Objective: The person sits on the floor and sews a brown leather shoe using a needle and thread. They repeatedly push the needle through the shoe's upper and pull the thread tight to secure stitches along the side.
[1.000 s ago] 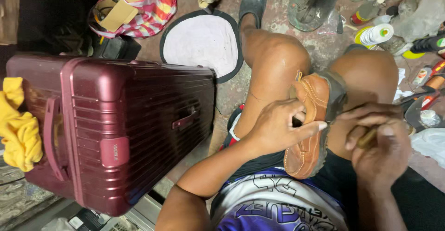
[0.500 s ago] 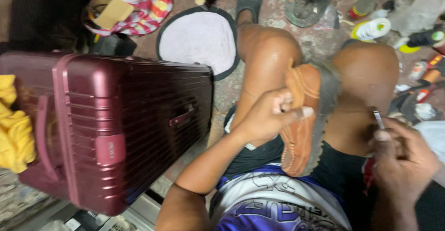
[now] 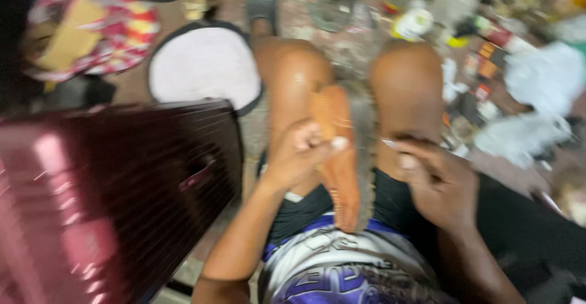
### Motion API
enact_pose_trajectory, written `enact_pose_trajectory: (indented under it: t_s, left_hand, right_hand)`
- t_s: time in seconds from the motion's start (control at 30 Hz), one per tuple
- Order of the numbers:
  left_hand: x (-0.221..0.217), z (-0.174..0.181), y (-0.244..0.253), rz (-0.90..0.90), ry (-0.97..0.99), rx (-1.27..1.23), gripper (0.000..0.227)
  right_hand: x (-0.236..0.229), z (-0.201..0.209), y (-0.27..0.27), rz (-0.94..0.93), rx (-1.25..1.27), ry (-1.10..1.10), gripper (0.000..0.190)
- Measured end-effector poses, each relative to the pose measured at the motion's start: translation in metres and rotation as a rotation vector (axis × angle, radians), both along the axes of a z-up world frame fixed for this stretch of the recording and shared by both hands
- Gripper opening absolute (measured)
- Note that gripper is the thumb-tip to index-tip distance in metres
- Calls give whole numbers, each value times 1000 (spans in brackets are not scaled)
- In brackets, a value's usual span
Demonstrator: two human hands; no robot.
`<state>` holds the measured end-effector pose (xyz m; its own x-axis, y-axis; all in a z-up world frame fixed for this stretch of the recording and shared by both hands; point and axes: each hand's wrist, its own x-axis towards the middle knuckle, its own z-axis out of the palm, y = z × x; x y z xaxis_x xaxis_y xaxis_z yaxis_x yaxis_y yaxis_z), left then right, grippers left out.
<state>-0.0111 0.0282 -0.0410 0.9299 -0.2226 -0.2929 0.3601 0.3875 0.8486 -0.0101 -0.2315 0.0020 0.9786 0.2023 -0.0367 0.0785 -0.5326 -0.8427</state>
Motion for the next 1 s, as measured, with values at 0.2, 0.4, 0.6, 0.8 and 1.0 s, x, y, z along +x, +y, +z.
enact_pose_trajectory:
  t_s: [0.2, 0.4, 0.6, 0.8, 1.0]
  left_hand:
    - [6, -6, -12, 2, 58, -74, 24]
    - [4, -7, -17, 8, 69, 74, 26]
    - [-7, -12, -6, -9, 53, 12, 22]
    - [-3, -2, 6, 19, 70, -106, 19]
    - [2, 8, 6, 32, 109, -97, 18]
  right_hand:
    - [8, -10, -7, -170, 335, 188, 15]
    - [21, 13, 14, -70, 227, 112, 20]
    - [7, -8, 1, 87, 51, -25, 21]
    - [14, 22, 24, 151, 63, 3, 20]
    - [19, 36, 31, 196, 10, -38, 23]
